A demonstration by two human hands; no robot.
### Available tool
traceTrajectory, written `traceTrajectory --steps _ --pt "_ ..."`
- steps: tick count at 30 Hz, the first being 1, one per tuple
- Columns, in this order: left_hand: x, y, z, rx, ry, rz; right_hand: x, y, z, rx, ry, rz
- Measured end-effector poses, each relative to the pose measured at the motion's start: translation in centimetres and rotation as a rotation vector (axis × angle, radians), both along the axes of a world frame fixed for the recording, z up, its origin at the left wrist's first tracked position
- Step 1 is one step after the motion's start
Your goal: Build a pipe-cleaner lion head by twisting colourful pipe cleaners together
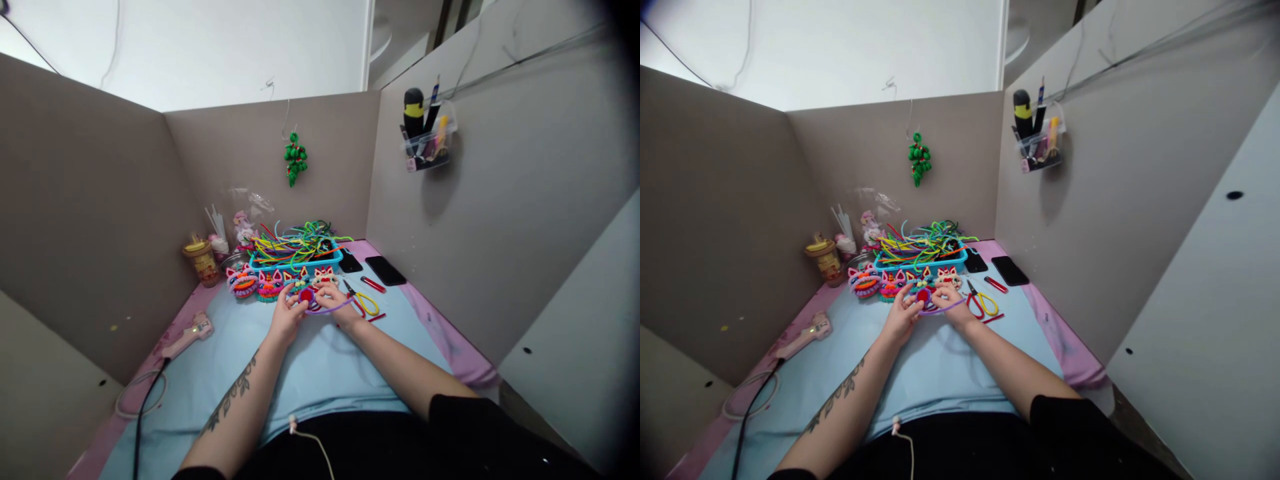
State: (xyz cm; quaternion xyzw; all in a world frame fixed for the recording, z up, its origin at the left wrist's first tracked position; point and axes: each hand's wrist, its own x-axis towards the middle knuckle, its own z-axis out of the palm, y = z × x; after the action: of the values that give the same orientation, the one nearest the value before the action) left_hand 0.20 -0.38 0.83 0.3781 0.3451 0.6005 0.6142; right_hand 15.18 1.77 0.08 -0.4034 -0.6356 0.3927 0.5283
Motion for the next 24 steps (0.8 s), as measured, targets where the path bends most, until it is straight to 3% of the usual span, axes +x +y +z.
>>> traceTrajectory --steps 20,24 --pt "0.14 -0.14 -0.21 -0.019 0.062 -0.005 -0.20 0.47 -0.84 0.046 -0.030 -0.068" --pt "0.10 0.02 -0.37 -0.031 0.072 0.035 0.04 0.18 -0.42 0.171 -0.072 -0.160"
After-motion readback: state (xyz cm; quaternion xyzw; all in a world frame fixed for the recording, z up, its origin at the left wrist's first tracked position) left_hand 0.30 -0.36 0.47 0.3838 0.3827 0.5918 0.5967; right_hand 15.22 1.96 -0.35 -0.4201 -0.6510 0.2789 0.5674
